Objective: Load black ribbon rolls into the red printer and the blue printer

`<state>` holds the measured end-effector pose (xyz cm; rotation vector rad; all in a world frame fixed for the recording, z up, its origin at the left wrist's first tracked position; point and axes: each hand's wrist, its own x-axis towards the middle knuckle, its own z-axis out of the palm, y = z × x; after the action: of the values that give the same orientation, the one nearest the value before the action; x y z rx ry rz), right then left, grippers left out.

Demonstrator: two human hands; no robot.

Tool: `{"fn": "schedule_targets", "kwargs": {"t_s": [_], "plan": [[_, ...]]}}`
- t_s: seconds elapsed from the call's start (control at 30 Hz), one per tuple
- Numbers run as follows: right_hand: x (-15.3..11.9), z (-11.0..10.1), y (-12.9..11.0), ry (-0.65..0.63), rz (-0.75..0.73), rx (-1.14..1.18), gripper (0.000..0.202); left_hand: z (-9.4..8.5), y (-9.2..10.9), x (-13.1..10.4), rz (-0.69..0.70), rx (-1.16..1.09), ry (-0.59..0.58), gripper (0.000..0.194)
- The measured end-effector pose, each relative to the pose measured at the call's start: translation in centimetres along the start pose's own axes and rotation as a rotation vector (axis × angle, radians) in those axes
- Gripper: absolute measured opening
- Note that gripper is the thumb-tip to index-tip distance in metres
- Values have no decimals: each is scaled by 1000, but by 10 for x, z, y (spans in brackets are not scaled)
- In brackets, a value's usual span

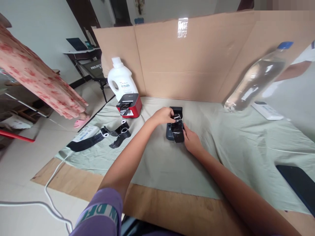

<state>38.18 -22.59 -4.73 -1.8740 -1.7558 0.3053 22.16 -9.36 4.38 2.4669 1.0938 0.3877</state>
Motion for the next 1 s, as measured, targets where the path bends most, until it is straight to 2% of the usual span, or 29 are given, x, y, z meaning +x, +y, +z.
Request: {"fn": "schedule_targets", "kwargs": {"t_s": [0.1,0.2,0.37,0.47,0.6,0.77,0.83,0.9,1.0], "plan": [[0,0,0,-3,10,-18,47,-2,-11,-36,-88,-226,184,26],[1,1,-1,11,-6,-23,52,-3,-21,-85,-234,-302,226,24],[2,0,-2,-5,4,27,60,-1,-43,-166,-557,-97,326,23],[3,0,-2,-6,1,31,60,2,-55,-195,-723,-35,343,26],[3,1,-2,2,3,36,59,10,-64,-207,-805,-36,362,29],[3,1,0,13,-18,61,59,16,-61,-210,-838,146,341,37],[3,1,1,13,-11,60,59,7,-57,-214,-851,176,332,48],[3,2,2,16,-9,65,59,-10,-56,-217,-833,154,360,56],[3,1,0,16,-10,75,58,-44,-72,-208,-739,170,456,44]]}}
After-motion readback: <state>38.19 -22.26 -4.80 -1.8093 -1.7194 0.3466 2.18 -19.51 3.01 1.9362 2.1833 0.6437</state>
